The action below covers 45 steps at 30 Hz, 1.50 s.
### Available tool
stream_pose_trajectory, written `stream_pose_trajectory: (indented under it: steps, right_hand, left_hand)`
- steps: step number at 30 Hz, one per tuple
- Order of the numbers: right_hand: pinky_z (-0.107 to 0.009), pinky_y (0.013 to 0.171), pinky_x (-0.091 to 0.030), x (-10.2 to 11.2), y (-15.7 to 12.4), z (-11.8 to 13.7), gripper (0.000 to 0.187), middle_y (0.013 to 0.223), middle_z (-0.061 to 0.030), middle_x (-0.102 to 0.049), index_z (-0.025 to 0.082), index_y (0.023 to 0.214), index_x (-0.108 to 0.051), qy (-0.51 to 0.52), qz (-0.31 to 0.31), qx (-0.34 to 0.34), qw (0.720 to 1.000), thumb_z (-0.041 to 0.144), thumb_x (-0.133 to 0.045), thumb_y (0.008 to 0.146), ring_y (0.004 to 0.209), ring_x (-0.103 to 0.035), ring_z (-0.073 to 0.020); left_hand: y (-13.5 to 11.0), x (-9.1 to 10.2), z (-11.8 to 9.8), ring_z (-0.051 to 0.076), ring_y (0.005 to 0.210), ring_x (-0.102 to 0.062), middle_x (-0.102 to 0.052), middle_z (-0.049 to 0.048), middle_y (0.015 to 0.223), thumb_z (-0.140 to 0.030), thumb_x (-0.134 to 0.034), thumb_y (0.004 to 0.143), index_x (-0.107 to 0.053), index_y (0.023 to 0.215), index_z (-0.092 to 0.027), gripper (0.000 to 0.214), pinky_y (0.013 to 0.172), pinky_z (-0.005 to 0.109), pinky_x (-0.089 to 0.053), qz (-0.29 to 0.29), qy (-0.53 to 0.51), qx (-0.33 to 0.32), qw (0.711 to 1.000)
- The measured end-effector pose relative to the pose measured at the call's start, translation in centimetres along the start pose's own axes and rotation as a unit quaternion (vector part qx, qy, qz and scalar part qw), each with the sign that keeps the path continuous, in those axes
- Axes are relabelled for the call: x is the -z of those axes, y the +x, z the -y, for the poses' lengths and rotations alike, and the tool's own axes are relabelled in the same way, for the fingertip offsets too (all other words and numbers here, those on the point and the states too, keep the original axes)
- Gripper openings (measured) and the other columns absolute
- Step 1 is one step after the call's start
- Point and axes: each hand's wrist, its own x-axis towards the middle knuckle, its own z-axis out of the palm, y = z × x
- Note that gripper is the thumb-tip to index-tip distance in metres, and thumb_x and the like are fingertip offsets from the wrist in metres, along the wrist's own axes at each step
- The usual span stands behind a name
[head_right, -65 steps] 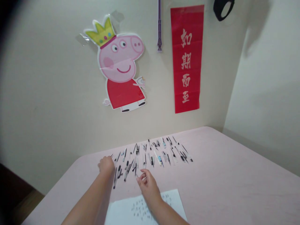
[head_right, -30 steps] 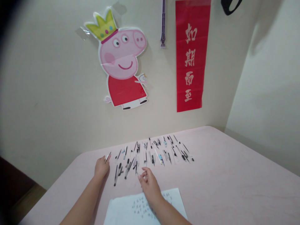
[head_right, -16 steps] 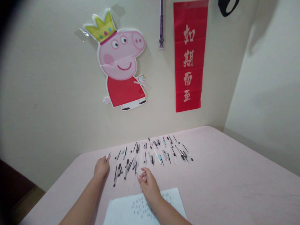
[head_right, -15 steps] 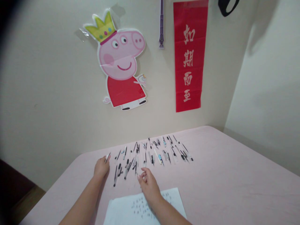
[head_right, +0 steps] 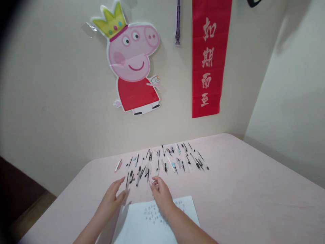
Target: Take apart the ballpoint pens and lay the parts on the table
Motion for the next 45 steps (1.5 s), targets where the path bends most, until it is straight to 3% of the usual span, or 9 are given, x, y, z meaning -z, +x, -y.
stream_pose_trajectory:
  steps: [5, 11, 15, 21, 30, 37, 41, 45]
  right_hand:
    - [-0.026, 0.055, -0.045, 0.0, -0.4, 0.6, 0.032, 0.084, -0.0037, -0.059, 0.019, 0.103, -0.059, -0.061, 0.018, 0.029, 0.998, 0.044, -0.053, 0.083, 0.067, -0.055, -0.0156]
    - [-0.027, 0.062, -0.046, 0.1, -0.4, 1.4, 0.024, 0.081, -0.0035, -0.064, 0.020, 0.098, -0.064, -0.121, 0.045, 0.059, 0.990, 0.036, -0.052, 0.084, 0.069, -0.058, -0.0166]
    - [-0.026, 0.062, -0.044, 1.9, -0.3, 3.2, 0.016, 0.074, -0.0031, -0.064, 0.021, 0.084, -0.069, -0.183, 0.090, 0.063, 0.977, 0.027, -0.055, 0.080, 0.070, -0.059, -0.0177]
    - [-0.028, 0.063, -0.039, 6.8, -0.3, 5.7, 0.018, 0.066, -0.0030, -0.065, 0.021, 0.070, -0.070, -0.332, 0.064, 0.098, 0.936, 0.018, -0.054, 0.076, 0.062, -0.056, -0.0176]
    - [-0.023, 0.055, -0.033, 11.1, -1.2, 6.3, 0.015, 0.068, -0.0029, -0.068, 0.018, 0.069, -0.070, -0.445, 0.151, 0.014, 0.883, 0.016, -0.055, 0.071, 0.061, -0.056, -0.0145]
    - [-0.020, 0.053, -0.033, 13.3, -0.8, 5.1, 0.026, 0.063, 0.0012, -0.064, 0.019, 0.069, -0.070, -0.401, 0.180, -0.025, 0.898, 0.004, -0.052, 0.058, 0.058, -0.050, -0.0117]
    - [-0.020, 0.053, -0.036, 14.3, 0.3, 4.0, 0.026, 0.062, 0.0006, -0.062, 0.017, 0.070, -0.068, -0.372, 0.153, -0.045, 0.915, 0.004, -0.049, 0.059, 0.058, -0.052, -0.0122]
    - [-0.021, 0.055, -0.038, 14.9, 1.3, 3.9, 0.022, 0.064, -0.0001, -0.062, 0.016, 0.070, -0.067, -0.384, 0.125, -0.019, 0.915, 0.006, -0.049, 0.063, 0.060, -0.053, -0.0129]
  left_hand:
    - [-5.4, -0.6, -1.1, 0.026, 0.105, -0.061, -0.063, 0.0113, 0.110, -0.041, -0.050, 0.080, -0.058, 0.118, -0.019, 0.045, 0.093, 0.044, -0.049, 0.026, -0.031, 0.052, 0.998]
    - [-7.4, -1.7, -1.0, 0.029, 0.112, -0.056, -0.060, 0.0142, 0.116, -0.035, -0.052, 0.078, -0.056, 0.121, -0.017, 0.046, 0.098, 0.048, -0.044, 0.024, -0.018, 0.069, 0.997]
    - [-7.8, -2.1, -1.5, 0.029, 0.113, -0.055, -0.060, 0.0133, 0.118, -0.034, -0.051, 0.080, -0.056, 0.122, -0.018, 0.045, 0.099, 0.050, -0.043, 0.032, -0.009, 0.064, 0.997]
    - [-7.9, -2.5, -2.1, 0.027, 0.115, -0.054, -0.058, 0.0126, 0.122, -0.029, -0.050, 0.080, -0.053, 0.124, -0.018, 0.045, 0.100, 0.049, -0.043, 0.030, -0.032, 0.057, 0.997]
    - [-7.8, -3.0, -2.5, 0.025, 0.121, -0.049, -0.055, 0.0112, 0.125, -0.025, -0.043, 0.082, -0.052, 0.124, -0.019, 0.043, 0.104, 0.047, -0.040, 0.003, -0.093, 0.091, 0.992]
    - [-7.3, -3.8, -3.6, 0.025, 0.116, -0.053, -0.059, 0.0103, 0.119, -0.024, -0.044, 0.079, -0.059, 0.116, -0.020, 0.039, 0.102, 0.046, -0.042, 0.003, -0.130, 0.097, 0.987]
    - [-6.3, -5.0, -4.3, 0.024, 0.108, -0.058, -0.063, 0.0095, 0.110, -0.021, -0.045, 0.075, -0.066, 0.102, -0.020, 0.034, 0.100, 0.045, -0.044, 0.016, -0.160, 0.083, 0.983]
    - [-5.3, -5.9, -4.8, 0.023, 0.105, -0.060, -0.063, 0.0099, 0.105, -0.017, -0.044, 0.072, -0.069, 0.094, -0.019, 0.034, 0.098, 0.045, -0.045, 0.020, -0.165, 0.070, 0.984]
